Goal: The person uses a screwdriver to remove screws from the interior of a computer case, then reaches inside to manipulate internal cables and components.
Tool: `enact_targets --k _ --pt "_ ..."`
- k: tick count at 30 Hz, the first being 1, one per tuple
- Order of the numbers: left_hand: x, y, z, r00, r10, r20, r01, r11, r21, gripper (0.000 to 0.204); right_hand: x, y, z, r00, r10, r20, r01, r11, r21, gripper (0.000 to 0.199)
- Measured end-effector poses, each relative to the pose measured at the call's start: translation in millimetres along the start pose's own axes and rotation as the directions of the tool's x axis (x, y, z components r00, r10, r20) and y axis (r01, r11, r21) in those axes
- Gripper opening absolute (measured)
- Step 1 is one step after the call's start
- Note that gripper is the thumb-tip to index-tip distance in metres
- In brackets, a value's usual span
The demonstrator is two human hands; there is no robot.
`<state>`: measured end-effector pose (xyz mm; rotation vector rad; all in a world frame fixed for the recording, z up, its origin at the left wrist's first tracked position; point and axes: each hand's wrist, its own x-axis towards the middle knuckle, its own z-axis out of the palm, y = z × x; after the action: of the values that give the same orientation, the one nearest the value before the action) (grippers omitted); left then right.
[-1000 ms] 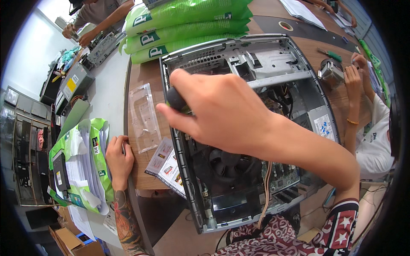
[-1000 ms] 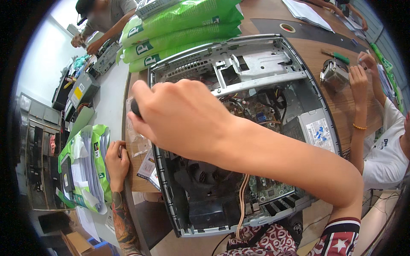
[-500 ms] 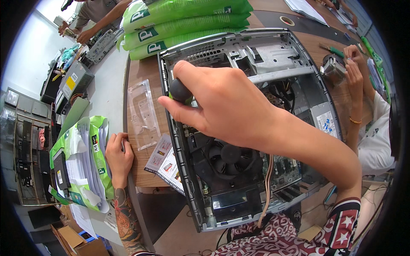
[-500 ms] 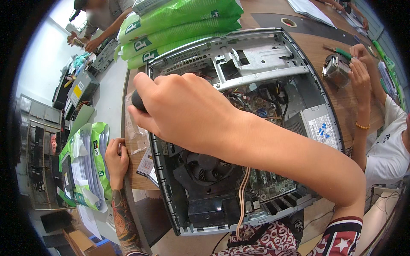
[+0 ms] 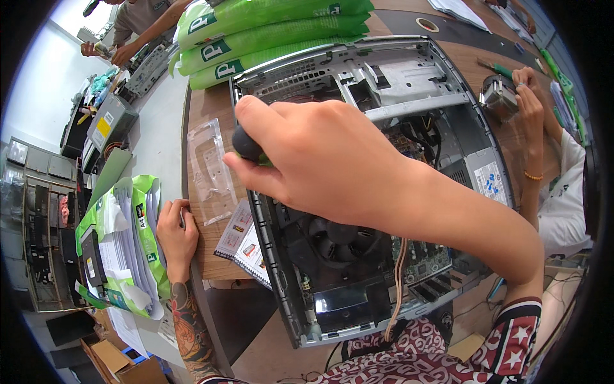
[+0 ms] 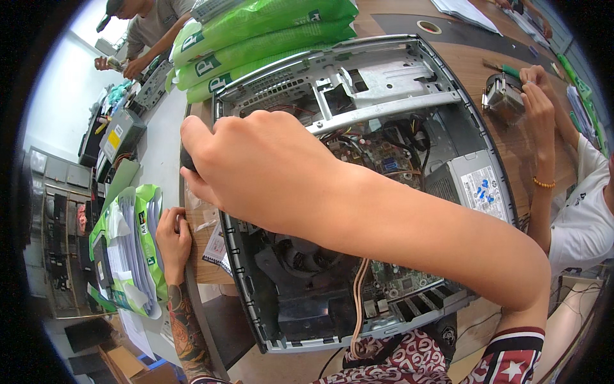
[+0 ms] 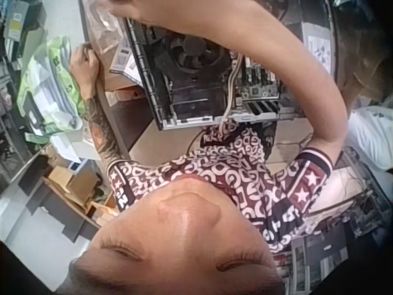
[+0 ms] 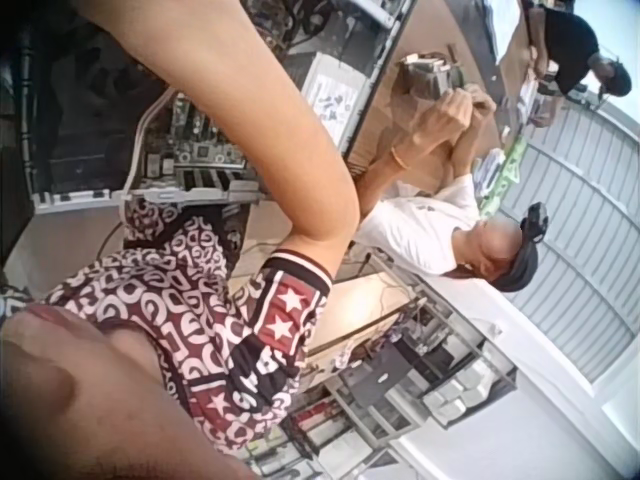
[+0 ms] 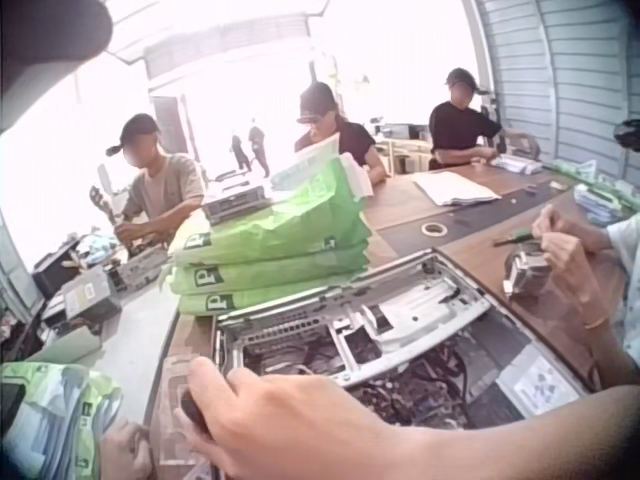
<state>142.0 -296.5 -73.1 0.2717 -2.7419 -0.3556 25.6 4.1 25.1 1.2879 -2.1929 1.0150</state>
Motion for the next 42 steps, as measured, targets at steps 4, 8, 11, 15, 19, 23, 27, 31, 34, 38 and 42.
enact_targets --k 4,8,11,15,19,23,27,31,34,38,42 --pt "0.0 -2.1 0.8 1.000 0.028 -0.006 -0.028 1.000 -0.002 0.013 2.8 -4.7 2.2 0.999 0.036 0.039 -0.037 0.999 0.004 0.030" --pt "0.3 -1.6 0.8 1.000 0.009 0.000 -0.009 1.000 -0.002 0.013 3.1 -3.5 2.5 1.000 0.016 -0.007 -0.016 1.000 0.018 0.029" --pt "-0.1 -1.4 -0.2 1.000 0.001 0.002 -0.001 1.000 0.002 0.013 3.9 -2.6 0.2 0.999 0.038 0.008 -0.038 0.999 0.025 0.028" --pt "-0.3 -4.2 1.8 1.000 -0.007 -0.002 0.007 1.000 -0.011 0.013 4.9 -3.0 -2.1 0.998 0.054 0.023 -0.055 0.998 0.012 0.028" --pt "-0.5 -3.0 1.3 1.000 -0.001 -0.001 0.001 1.000 0.008 0.012 2.2 -1.8 1.0 1.000 0.020 0.019 -0.021 0.999 0.029 0.029" --pt "-0.1 -2.3 3.6 1.000 0.014 -0.010 -0.014 1.000 -0.002 0.013 1.9 -1.3 -1.8 0.999 0.012 0.040 -0.013 1.000 0.024 0.029" --pt "-1.1 -1.8 1.4 0.999 0.035 -0.007 -0.035 0.999 0.015 0.013 1.5 -1.0 -2.3 1.000 0.012 0.023 -0.013 0.999 0.045 0.028" --pt "-2.4 -0.2 3.3 1.000 0.008 0.008 -0.008 1.000 0.001 0.013 2.6 -4.6 -8.5 0.994 0.052 0.094 -0.052 0.999 -0.003 0.025" --pt "-3.1 -6.3 2.9 0.999 0.046 -0.013 -0.046 0.999 0.006 0.013 4.9 -10.0 -6.8 0.986 0.111 0.124 -0.110 0.994 -0.014 0.022" --pt "-3.9 -10.6 2.0 1.000 0.021 -0.001 -0.021 1.000 0.007 0.014 8.0 -12.5 -1.1 0.997 0.056 0.056 -0.059 0.997 0.042 0.017" --pt "0.3 -15.0 3.9 0.999 -0.043 0.032 0.043 0.999 -0.009 0.014 8.5 -12.3 -5.7 0.993 0.083 0.081 -0.084 0.996 0.008 0.019"
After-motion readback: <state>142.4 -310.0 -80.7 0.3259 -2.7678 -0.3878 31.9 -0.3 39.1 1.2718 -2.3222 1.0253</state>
